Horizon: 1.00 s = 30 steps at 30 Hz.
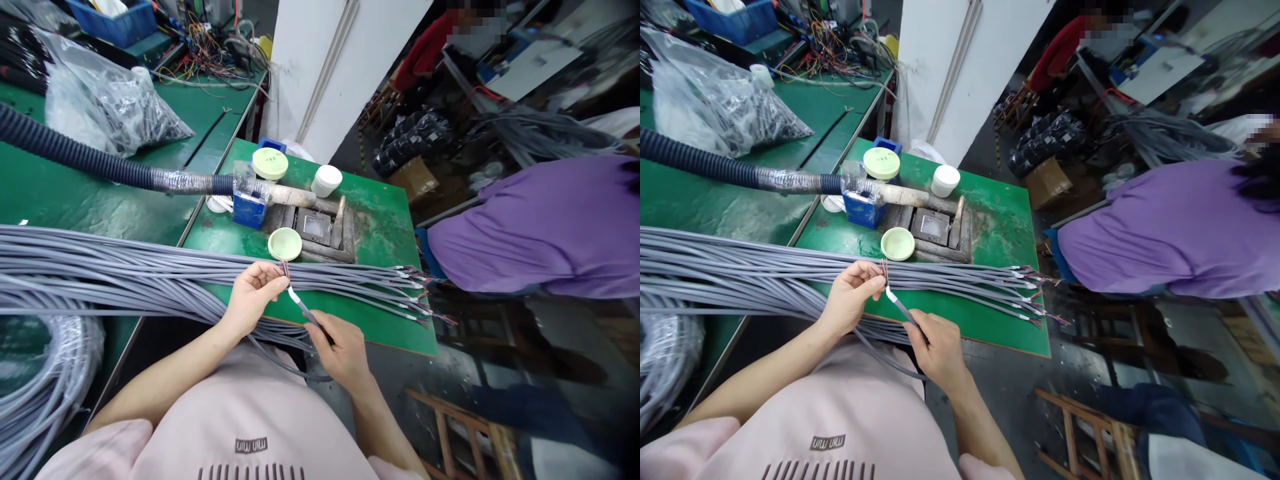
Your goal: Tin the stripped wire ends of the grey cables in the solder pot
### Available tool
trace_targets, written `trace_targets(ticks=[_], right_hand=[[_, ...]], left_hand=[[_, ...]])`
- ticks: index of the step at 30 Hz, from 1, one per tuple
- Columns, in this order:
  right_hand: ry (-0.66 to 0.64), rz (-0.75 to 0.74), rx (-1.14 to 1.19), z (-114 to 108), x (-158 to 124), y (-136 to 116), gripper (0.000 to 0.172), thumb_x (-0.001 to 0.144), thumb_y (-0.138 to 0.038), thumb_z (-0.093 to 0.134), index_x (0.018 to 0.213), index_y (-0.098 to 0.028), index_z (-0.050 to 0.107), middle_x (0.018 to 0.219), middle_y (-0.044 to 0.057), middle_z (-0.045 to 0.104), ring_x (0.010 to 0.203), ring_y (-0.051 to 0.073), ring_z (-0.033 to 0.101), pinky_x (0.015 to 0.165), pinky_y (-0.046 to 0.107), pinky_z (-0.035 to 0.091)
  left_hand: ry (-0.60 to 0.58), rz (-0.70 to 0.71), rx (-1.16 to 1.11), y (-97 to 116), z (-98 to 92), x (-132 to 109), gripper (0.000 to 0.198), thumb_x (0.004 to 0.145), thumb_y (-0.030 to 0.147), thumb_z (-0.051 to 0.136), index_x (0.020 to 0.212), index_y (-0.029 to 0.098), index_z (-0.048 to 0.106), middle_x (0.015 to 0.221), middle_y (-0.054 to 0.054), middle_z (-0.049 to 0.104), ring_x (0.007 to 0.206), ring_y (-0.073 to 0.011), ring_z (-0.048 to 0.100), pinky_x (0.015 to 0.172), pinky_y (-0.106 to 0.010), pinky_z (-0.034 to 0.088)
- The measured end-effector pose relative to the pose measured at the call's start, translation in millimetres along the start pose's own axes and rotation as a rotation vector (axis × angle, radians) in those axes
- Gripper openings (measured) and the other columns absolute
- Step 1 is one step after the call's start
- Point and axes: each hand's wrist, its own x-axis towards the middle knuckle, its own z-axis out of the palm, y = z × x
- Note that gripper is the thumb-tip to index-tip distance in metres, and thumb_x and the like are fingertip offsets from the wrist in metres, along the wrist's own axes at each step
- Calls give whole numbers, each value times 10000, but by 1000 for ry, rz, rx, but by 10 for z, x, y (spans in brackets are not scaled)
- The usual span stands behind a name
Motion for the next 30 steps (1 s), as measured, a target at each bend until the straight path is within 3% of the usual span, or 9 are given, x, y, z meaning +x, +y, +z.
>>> trace_targets(ticks=[5,8,14,20,30], right_hand=[[-122,62,135,-78,79,-53,205,895,-325,524,948,-207,682,733,40,698,635,155,622,595,252,459],[-177,137,281,-114,172,-104,254,914,-367,485,920,-192,669,590,-13,614,520,110,548,533,216,420],[-119,185,512,-12,235,-101,284,924,-393,467,874,-193,663,505,-53,482,425,78,435,457,205,359],[-75,211,595,74,201,-40,314,909,-431,476,812,-187,648,481,-53,466,405,75,394,432,210,334],[-99,220,715,84,235,-16,300,893,-425,500,775,-183,633,470,-62,442,395,68,368,425,210,314]], left_hand=[[-34,-50,-25,13,59,-38,274,609,265,811,684,146,577,599,29,619,504,-65,529,519,-190,446],[-95,-85,-29,-11,114,-86,267,601,249,819,679,136,591,590,29,617,525,-69,549,545,-192,454],[-96,-141,-181,-35,164,-151,271,609,259,819,717,139,601,652,7,675,542,-81,578,574,-216,482],[-55,-191,-259,-21,202,-173,302,578,255,837,730,140,604,638,18,667,535,-71,578,566,-204,483],[-97,-334,-396,-33,205,-152,230,626,176,780,710,142,569,602,25,631,506,-69,562,523,-190,476]])
